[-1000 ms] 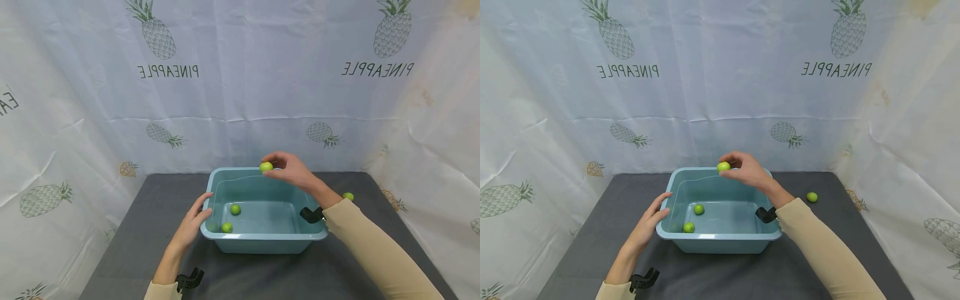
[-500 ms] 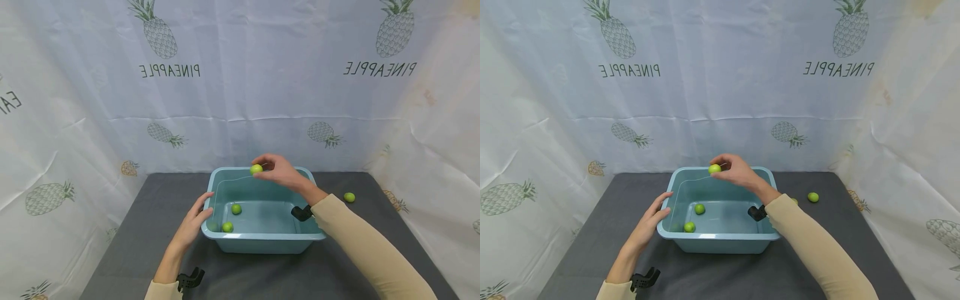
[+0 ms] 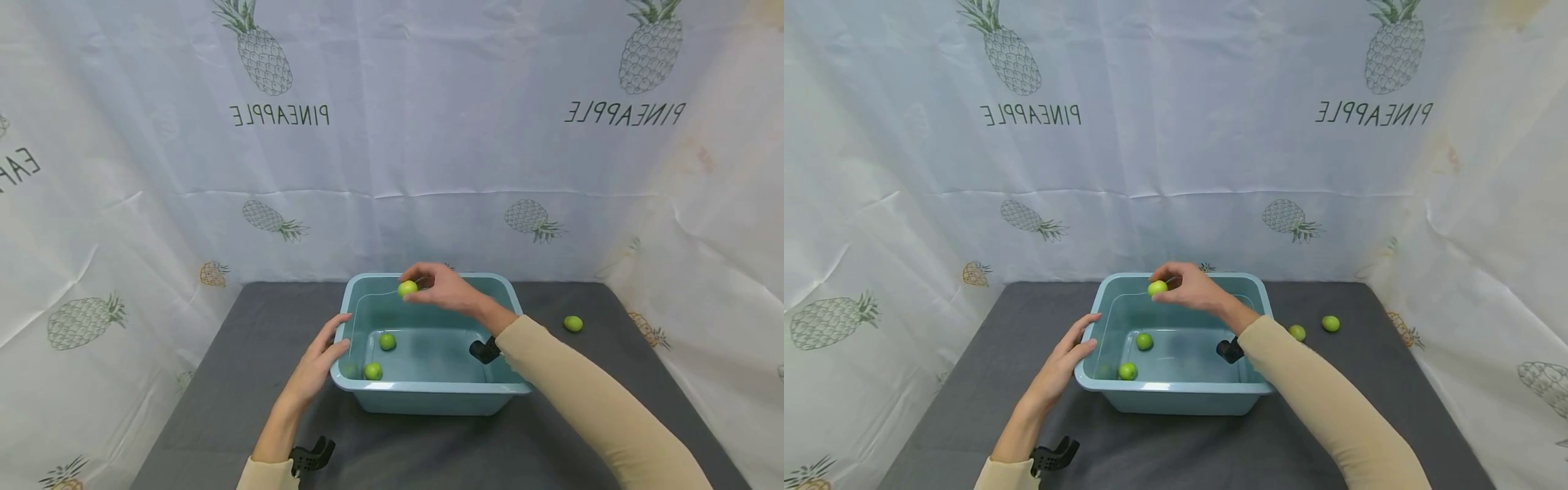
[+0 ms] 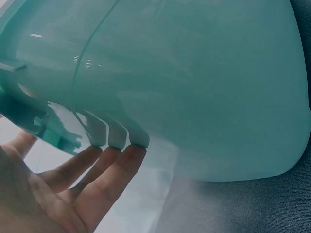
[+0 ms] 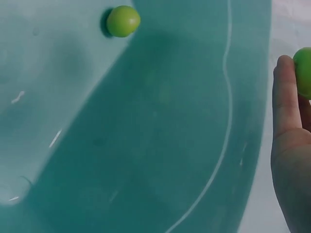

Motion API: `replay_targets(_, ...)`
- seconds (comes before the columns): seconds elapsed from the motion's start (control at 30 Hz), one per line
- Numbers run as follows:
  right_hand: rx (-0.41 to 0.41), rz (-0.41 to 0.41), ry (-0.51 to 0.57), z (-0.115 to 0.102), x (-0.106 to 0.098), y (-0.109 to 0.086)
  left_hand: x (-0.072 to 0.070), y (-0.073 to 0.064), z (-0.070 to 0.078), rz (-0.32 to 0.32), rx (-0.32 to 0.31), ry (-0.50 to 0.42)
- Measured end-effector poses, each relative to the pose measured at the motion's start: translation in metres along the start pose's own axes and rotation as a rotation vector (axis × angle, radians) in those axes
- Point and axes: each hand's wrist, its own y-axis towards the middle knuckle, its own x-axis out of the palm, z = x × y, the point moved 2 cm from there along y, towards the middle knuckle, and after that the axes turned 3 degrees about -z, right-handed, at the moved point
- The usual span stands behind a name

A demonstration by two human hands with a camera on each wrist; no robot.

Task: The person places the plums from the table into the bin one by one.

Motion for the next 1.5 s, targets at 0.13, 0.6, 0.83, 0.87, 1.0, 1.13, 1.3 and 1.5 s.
replay_targets(0.13, 0.044, -0.022, -0.010, 0.008, 0.003, 0.002, 0.001, 0.000, 0.001, -0.004, -0.002, -0.004)
replay_targets(0.6, 0.072, -0.121, -0.030, 0.027, 0.017, 0.006, 0.000, -0.001, 0.001, -0.003, 0.005, -0.006)
replay_targets(0.83, 0.142, -0.172, -0.009, 0.034, 0.025, 0.005, 0.000, -0.001, 0.001, -0.002, 0.006, -0.005)
replay_targets(0.87, 0.156, -0.178, -0.008, 0.034, 0.026, 0.005, 0.001, -0.002, 0.001, -0.001, 0.006, -0.005)
replay_targets(1.0, 0.182, -0.203, -0.020, 0.039, 0.030, 0.005, 0.001, -0.001, 0.002, 0.003, 0.008, -0.007)
replay_targets(1.13, 0.184, -0.216, -0.018, 0.041, 0.031, 0.005, 0.001, -0.001, 0.001, 0.004, 0.005, -0.012)
replay_targets(1.3, 0.178, -0.194, -0.007, 0.038, 0.026, 0.004, 0.002, -0.001, 0.002, -0.004, 0.009, -0.006)
replay_targets(1.5, 0.167, -0.194, -0.057, 0.025, 0.022, 0.004, 0.001, -0.001, 0.001, -0.005, 0.013, -0.008)
